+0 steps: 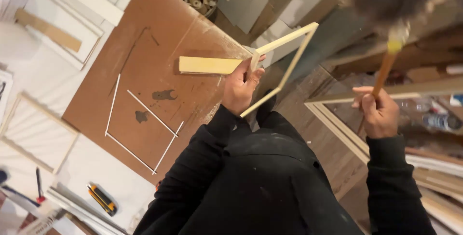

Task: Measure and cut a piece of plexiglass or glass to fit a wooden frame.

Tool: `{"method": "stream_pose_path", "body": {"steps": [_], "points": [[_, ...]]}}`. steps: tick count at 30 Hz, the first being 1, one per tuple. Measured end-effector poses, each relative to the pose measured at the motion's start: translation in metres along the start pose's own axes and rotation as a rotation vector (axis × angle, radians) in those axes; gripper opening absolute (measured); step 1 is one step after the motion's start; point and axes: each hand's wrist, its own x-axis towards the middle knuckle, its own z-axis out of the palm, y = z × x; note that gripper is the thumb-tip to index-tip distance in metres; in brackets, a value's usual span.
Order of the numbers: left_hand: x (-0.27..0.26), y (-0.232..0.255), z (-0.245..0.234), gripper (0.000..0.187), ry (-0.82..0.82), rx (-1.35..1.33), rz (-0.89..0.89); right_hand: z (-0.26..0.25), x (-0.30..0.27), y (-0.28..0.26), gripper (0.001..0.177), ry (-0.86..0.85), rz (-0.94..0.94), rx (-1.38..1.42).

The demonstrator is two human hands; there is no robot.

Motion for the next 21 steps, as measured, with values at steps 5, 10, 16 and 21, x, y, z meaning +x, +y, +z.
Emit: {"method": "stream_pose_path", "body": {"steps": [5,10,16,21], "points": [[-0.01,-0.028,0.013,0.037,-0.108,0.109,0.042,-0.003,-0.077,-0.002,0.032,0.014,0.179,-0.108],[-0.018,-0.039,0.028,0.032,-0.151,0.028,0.081,-0.038,-0.162,0.047,0.032,0.318,0.386,0.005],[-0.028,-0.046,0.036,0.03,-0.118,0.097,0.091,-0.059,-0.179,-0.039,0.03,-0.648,0.436,-1.211],[-0.052,-0.049,0.049,0.031,-0.115,-0.084,-0.017,-0.095,-0.219,0.016,0.037,0.216,0.571,-0.212]]}}
